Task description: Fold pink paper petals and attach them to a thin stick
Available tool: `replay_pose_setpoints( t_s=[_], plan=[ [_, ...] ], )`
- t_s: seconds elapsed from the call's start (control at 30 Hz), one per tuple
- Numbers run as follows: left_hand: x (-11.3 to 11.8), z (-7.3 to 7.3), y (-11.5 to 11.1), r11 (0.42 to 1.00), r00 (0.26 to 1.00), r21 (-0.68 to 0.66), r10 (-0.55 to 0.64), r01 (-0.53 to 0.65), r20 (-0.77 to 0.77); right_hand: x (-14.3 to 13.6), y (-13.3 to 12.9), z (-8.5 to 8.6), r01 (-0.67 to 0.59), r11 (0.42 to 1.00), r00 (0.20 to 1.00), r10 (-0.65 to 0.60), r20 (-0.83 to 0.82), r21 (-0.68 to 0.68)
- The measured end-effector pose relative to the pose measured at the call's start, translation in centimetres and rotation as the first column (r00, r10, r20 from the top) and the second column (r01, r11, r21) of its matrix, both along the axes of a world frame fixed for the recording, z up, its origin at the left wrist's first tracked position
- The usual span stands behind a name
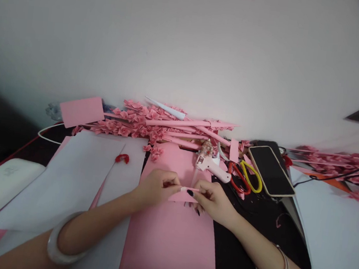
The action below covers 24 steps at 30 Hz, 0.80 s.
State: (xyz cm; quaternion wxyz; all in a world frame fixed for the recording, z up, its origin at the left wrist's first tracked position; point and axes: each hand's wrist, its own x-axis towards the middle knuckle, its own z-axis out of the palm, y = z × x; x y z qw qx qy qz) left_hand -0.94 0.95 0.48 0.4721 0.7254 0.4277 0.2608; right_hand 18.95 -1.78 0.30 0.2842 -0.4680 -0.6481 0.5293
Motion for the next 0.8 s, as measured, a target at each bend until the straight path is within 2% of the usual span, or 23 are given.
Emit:
replay_pose_setpoints(
  t_s=[0.13,0.27,0.53,0.67,0.8],
  plan=[
    [-0.09,-0.25,0.05,0.998,0.998,-0.008,0.061,-0.061,-0.012,0.04,0.02,-0.04,-0.002,1.000,1.000,0.002,-0.005,-0.001],
    [-0.17,-0.51,0.25,0.993,0.993,0.044,0.115,-0.114,-0.027,0.04,0.10,0.03,0.012,1.000,1.000,-0.013,-0.021,-0.005],
    [-0.26,-1.02,0.47,0.991,0.994,0.077,0.106,-0.106,0.009,0.18,0.36,-0.22,0.015,1.000,0.998,-0.017,-0.059,-0.026],
    [-0.49,-0.83,0.58,0.985,0.990,0.101,0.142,-0.143,0.016,0.36,0.57,-0.20,0.037,0.997,0.994,-0.044,-0.104,-0.064],
    [-0.62,-0.38,0.62,0.968,0.972,0.110,0.216,-0.226,0.096,0.59,0.79,0.05,0.034,0.993,0.984,-0.054,-0.171,-0.114]
  ],
)
